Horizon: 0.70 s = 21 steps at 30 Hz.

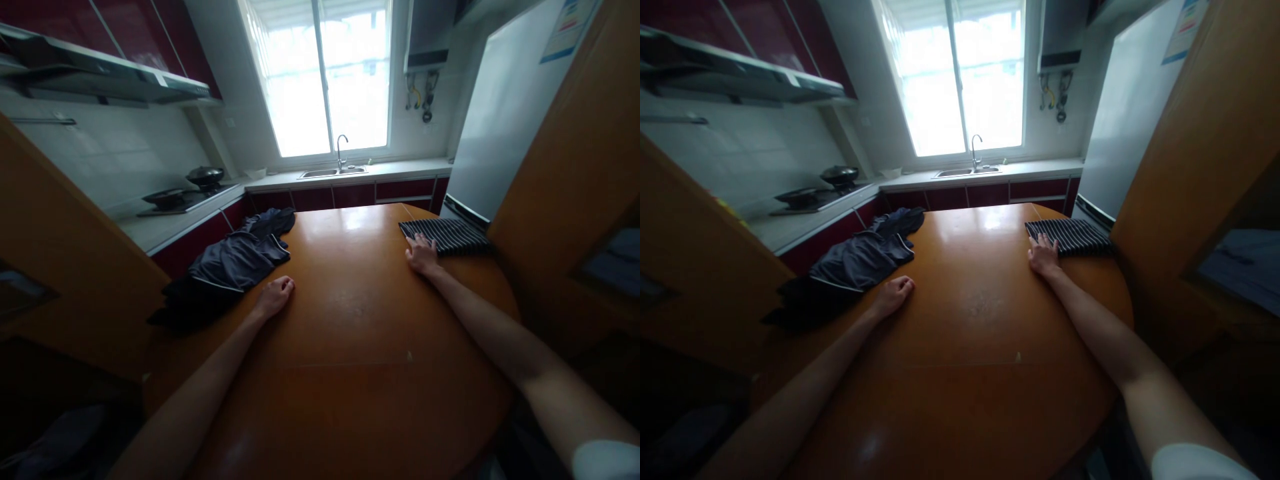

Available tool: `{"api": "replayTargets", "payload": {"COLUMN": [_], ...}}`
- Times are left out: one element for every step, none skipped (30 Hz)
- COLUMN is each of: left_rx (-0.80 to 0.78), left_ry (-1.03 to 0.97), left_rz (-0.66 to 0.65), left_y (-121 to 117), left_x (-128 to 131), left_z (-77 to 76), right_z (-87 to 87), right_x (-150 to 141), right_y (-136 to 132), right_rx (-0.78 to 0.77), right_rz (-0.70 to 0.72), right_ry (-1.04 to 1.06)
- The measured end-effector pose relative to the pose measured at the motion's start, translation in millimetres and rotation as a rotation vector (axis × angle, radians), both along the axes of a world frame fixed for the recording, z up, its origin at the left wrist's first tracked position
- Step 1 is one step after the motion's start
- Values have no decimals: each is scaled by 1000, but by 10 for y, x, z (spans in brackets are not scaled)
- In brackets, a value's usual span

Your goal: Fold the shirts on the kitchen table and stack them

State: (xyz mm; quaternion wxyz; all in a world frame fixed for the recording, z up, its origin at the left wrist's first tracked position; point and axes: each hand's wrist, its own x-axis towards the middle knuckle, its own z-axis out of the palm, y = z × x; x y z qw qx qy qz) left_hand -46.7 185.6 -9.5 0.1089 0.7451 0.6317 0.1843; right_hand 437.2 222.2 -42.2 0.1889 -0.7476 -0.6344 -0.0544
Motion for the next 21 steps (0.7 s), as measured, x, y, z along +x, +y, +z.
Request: {"api": "replayTargets", "payload": {"left_rx": [21,57,101,144,173,177,155,117,74,39,15,3,-3,-6,-7,-8,-7,-3,4,13,22], "left_ry": [-25,-51,-69,-71,-52,-11,38,89,133,166,184,191,188,181,170,159,149,142,136,132,126], "left_rz": [-1,-6,-23,-60,-114,-176,-232,-272,-295,-303,-303,-302,-298,-287,-267,-242,-215,-190,-169,-151,-138], "left_y": [2,0,-4,-9,-13,-14,-9,4,26,60,104,158,221,291,364,438,511,580,642,698,746], "left_x": [21,50,85,124,163,200,233,261,286,309,335,364,399,440,487,538,590,641,685,720,745], "left_z": [-24,-49,-75,-99,-119,-135,-147,-154,-157,-156,-154,-151,-147,-144,-142,-140,-138,-137,-137,-138,-139], "right_z": [10,13,9,1,-11,-25,-37,-49,-58,-65,-69,-72,-74,-75,-76,-75,-74,-72,-71,-71,-73], "right_x": [-90,-188,-287,-381,-462,-526,-572,-600,-613,-614,-610,-604,-601,-601,-608,-621,-640,-664,-691,-720,-748], "right_y": [-19,-36,-50,-61,-68,-70,-68,-62,-52,-41,-29,-17,-5,8,23,40,62,88,118,151,186], "right_rx": [45,74,76,48,1,-52,-100,-138,-164,-181,-192,-199,-205,-209,-212,-214,-215,-216,-217,-218,-217], "right_rz": [36,78,123,169,213,251,277,291,292,284,274,265,257,247,234,221,209,197,187,175,162], "right_ry": [-11,-13,-3,12,26,34,35,31,25,18,13,7,2,-1,-2,-1,1,3,6,8,12]}}
